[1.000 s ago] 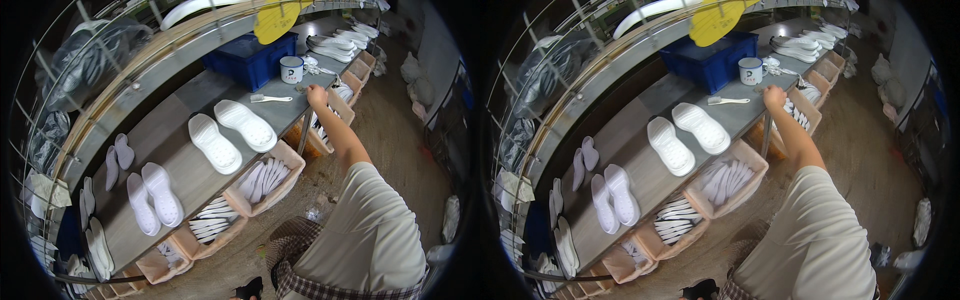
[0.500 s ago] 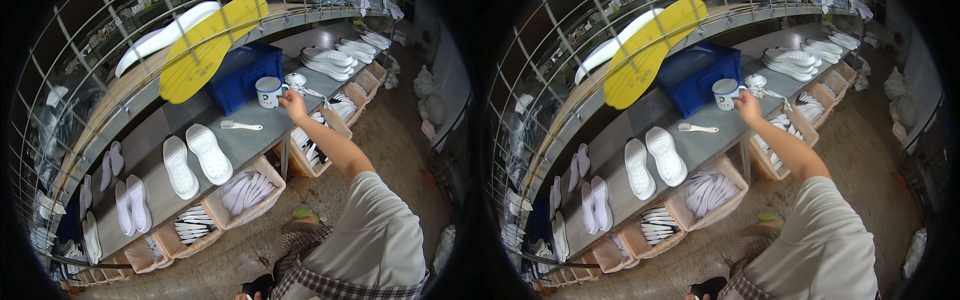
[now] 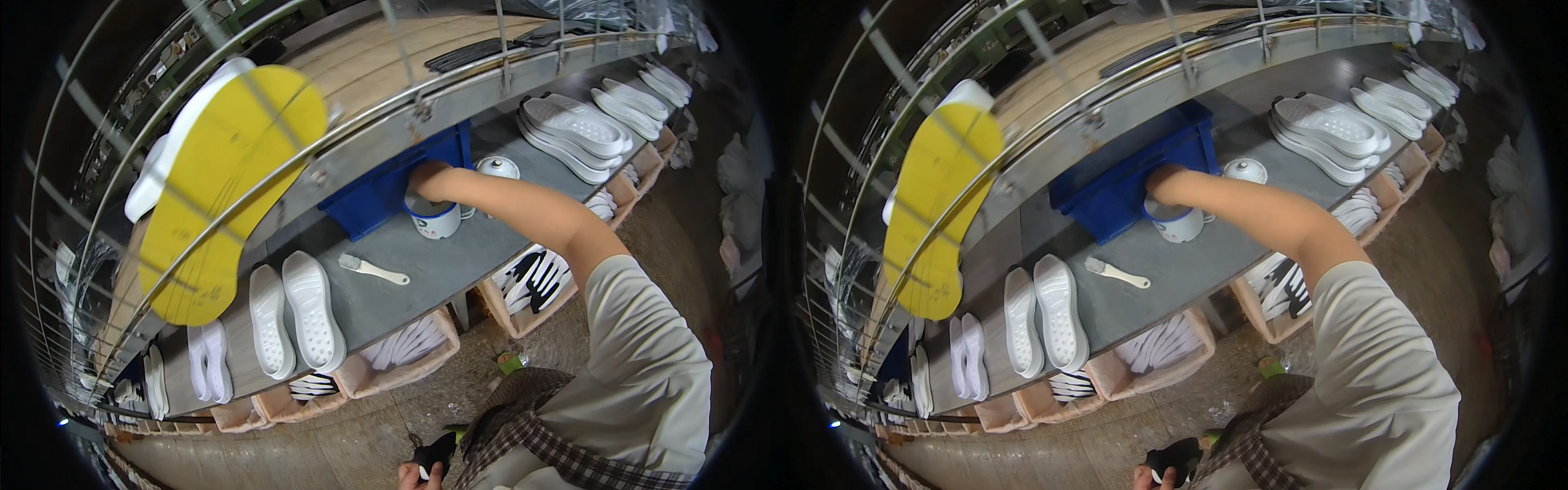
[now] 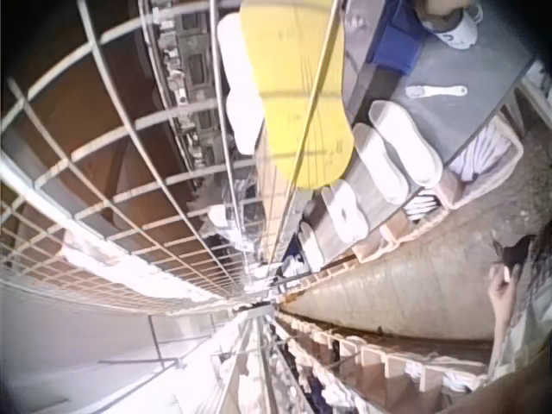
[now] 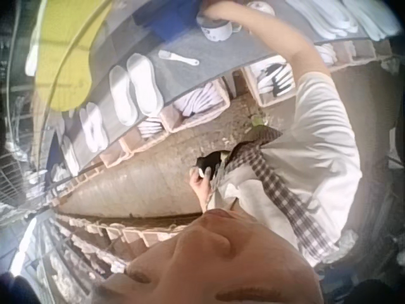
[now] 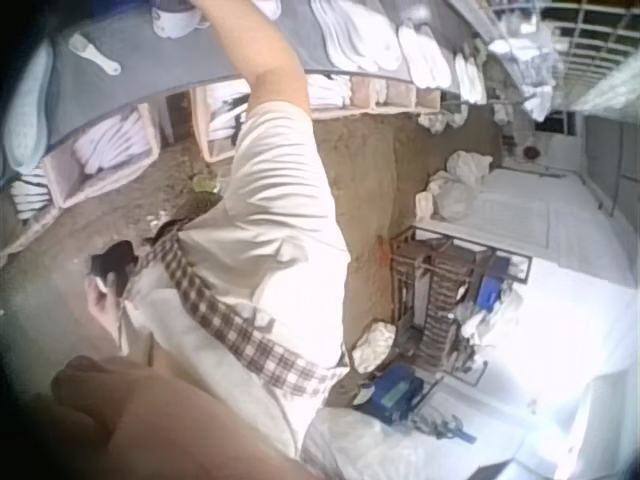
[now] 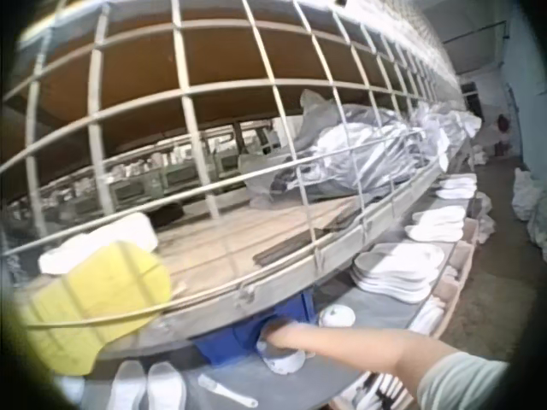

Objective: The person picks up pairs of white and black slippers from a shelf, turns them over to inspect the soles, and places them into a large fabric bin. The person also picks up a small black object and a white brush from the shelf, briefly handling them before returning to the slippers.

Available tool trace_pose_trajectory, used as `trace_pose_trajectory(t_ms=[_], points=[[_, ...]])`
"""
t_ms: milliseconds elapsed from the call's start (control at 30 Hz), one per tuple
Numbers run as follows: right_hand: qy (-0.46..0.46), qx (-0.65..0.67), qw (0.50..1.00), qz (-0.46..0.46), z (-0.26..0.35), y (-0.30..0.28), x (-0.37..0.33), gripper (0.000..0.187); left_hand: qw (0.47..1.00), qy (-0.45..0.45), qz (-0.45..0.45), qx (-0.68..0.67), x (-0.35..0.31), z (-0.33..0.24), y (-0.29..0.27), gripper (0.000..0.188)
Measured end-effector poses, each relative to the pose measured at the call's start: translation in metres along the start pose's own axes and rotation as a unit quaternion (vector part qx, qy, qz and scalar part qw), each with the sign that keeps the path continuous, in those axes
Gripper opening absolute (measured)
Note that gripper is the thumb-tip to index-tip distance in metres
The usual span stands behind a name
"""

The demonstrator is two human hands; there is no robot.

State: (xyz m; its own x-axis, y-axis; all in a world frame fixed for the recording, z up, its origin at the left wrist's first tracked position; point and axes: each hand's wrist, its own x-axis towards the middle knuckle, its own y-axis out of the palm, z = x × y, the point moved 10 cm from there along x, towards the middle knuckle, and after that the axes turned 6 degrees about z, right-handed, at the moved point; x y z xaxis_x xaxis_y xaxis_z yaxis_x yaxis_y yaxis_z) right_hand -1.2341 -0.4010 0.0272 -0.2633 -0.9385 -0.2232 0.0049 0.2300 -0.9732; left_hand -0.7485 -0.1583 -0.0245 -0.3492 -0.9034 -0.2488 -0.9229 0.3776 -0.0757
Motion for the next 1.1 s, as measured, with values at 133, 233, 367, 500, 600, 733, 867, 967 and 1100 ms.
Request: trace_pose_trajectory(t_ms=[133, 233, 367, 500, 600, 733, 867, 967, 1100], points=[[0.013, 0.144, 0.989, -0.004, -0.002, 0.014, 0.007, 0.031, 1.0, -0.009, -0.017, -0.023, 0.003, -0.006, 0.055, 0.011], [-0.012, 0.06, 0.998, -0.003, 0.008, 0.01, 0.002, 0.028, 0.999, -0.016, -0.024, -0.028, -0.003, -0.015, 0.081, 0.011], [-0.143, 0.018, 0.983, -0.117, 0.02, -0.027, -0.027, 0.02, 0.998, 0.016, -0.053, -0.021, -0.002, -0.024, 0.087, 0.012], [-0.203, -0.017, 0.97, -0.13, 0.025, -0.036, -0.045, 0.024, 0.98, 0.127, -0.087, 0.125, 0.005, -0.041, 0.072, 0.019], [-0.166, -0.06, 0.971, -0.159, 0.03, -0.051, -0.05, 0.027, 0.976, 0.153, -0.082, 0.133, 0.002, -0.042, 0.059, 0.019], [-0.165, 0.272, 0.896, -0.309, 0.046, -0.101, -0.118, 0.015, 0.983, 0.142, -0.09, 0.073, -0.012, -0.05, 0.038, 0.027], [-0.25, 0.638, 0.727, 0.047, 0.14, -0.05, -0.211, 0.021, 0.985, 0.142, -0.08, 0.047, -0.028, -0.062, 0.024, 0.029], [-0.305, 0.676, 0.606, 0.288, 0.225, -0.013, -0.299, 0.03, 0.982, 0.157, -0.077, 0.073, -0.043, -0.07, 0.015, 0.029], [-0.277, 0.624, 0.627, 0.375, 0.276, 0.025, -0.343, 0.032, 0.982, 0.154, -0.078, 0.074, -0.059, -0.071, 0.001, 0.03]])
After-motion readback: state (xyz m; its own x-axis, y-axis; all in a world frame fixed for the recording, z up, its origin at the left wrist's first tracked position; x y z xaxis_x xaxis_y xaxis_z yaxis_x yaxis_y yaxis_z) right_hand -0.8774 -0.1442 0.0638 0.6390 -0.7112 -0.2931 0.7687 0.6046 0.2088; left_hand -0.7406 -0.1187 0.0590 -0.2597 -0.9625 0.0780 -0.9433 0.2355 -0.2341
